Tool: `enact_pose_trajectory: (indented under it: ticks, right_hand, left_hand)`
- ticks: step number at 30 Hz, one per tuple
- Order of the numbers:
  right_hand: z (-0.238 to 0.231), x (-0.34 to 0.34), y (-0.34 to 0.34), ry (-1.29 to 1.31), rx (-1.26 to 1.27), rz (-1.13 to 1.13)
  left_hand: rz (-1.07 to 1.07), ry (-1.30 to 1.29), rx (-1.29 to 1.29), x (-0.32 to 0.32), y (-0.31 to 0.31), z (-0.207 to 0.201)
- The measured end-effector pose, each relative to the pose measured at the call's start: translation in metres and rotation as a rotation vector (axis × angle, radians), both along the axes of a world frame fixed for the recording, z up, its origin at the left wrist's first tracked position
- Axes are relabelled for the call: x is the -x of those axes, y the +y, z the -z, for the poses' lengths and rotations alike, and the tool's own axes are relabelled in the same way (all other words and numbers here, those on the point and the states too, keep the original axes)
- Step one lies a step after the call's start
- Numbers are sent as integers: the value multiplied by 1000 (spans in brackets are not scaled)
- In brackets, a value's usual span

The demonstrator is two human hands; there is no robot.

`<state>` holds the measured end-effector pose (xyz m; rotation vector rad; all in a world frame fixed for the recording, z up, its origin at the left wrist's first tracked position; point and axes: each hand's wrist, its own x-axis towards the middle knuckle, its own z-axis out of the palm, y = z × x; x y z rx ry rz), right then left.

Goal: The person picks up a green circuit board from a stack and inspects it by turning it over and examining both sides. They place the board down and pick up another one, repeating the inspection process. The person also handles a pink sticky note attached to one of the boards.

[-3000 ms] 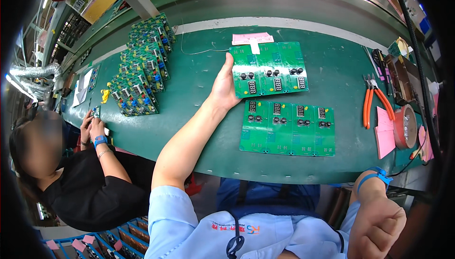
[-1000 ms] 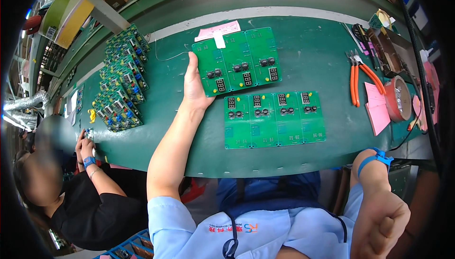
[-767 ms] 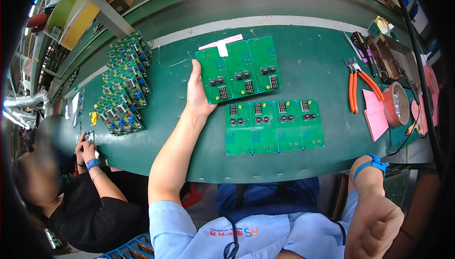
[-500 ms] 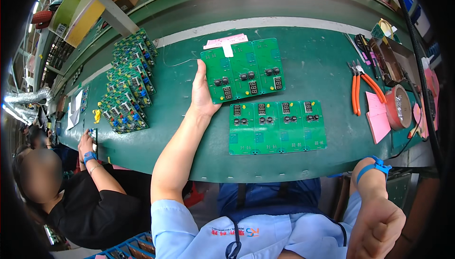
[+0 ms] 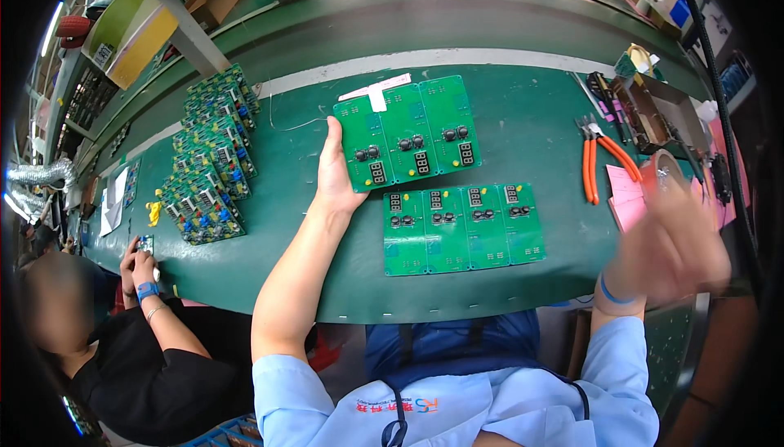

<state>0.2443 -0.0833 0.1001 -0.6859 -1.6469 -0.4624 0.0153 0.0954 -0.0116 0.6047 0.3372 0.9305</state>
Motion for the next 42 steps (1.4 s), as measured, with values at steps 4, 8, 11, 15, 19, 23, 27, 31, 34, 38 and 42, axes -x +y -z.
enact_pose_trajectory:
  ticks: [4, 8, 11, 15, 19, 23, 27, 31, 34, 38, 42]
  right_hand:
    - [31, -16, 66, -361, 333, 318]
    - [61, -9, 77, -613, 320, 418]
    - [65, 0, 72, -612, 283, 115]
    - [72, -8, 71, -234, 525, -200]
    - [66, -26, 64, 704, 1074, -549]
    - [62, -26, 68, 987, 1115, -779]
    - [71, -23, 68, 1070, 1296, -868]
    - [80, -18, 72, 1017, 1354, -854]
    - [86, -22, 75, 1068, 1377, -852]
    - [85, -21, 77, 1072, 1308, -910]
    - [89, -16, 77, 987, 1349, -826]
  left_hand:
    - [64, 19, 46, -8, -10, -8]
    - [146, 69, 73, -13, -23, -19]
    - [184, 78, 60, -17, -34, -23]
    - [361, 17, -119, -8, -29, -26]
    - [109, 438, -268, 1, -22, -24]
    - [-94, 496, -227, -3, -20, -21]
    - [195, 340, -266, -15, -33, -23]
    - [255, 261, -204, -14, -37, -23]
    - [261, 239, -199, -14, -35, -21]
    - [183, 185, -99, -13, -30, -17]
    - [81, 108, -10, -14, -24, -13]
